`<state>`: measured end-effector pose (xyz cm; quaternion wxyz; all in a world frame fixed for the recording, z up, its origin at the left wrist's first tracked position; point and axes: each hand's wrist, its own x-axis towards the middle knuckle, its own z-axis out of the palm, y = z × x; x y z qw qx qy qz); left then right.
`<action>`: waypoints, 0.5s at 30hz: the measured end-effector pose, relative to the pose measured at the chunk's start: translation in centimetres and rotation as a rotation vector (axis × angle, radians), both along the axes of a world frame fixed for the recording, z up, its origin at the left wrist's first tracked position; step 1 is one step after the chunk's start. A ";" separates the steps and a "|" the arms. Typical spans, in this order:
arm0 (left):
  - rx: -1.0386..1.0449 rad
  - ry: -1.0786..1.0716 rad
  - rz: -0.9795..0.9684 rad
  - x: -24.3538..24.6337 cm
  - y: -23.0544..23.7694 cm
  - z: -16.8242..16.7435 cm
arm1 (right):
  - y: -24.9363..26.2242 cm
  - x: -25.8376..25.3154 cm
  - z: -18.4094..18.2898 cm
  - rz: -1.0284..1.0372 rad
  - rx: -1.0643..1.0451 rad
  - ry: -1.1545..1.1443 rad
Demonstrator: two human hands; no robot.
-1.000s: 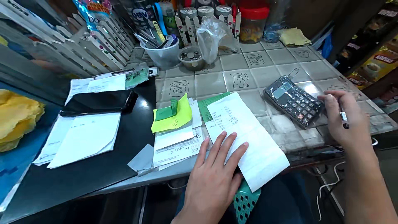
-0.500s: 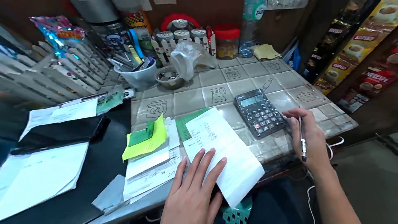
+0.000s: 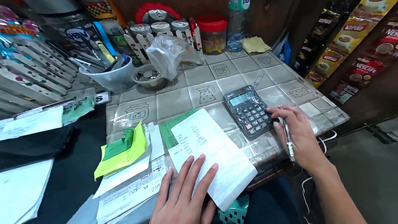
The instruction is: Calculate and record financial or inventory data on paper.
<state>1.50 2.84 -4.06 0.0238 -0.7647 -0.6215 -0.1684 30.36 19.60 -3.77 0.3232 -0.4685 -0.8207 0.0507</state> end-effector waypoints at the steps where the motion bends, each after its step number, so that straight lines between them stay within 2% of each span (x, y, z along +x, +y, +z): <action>1: 0.000 0.002 0.003 0.0 0.0 0.0 | 0.0 0.1 0.1 0.016 -0.005 -0.001; 7: 0.010 0.001 0.013 0.1 0.0 0.0 | -1.1 -0.6 0.5 0.173 0.031 0.030; 15: 0.014 0.004 0.012 0.1 0.0 0.0 | -1.2 -1.7 1.1 0.246 0.036 0.003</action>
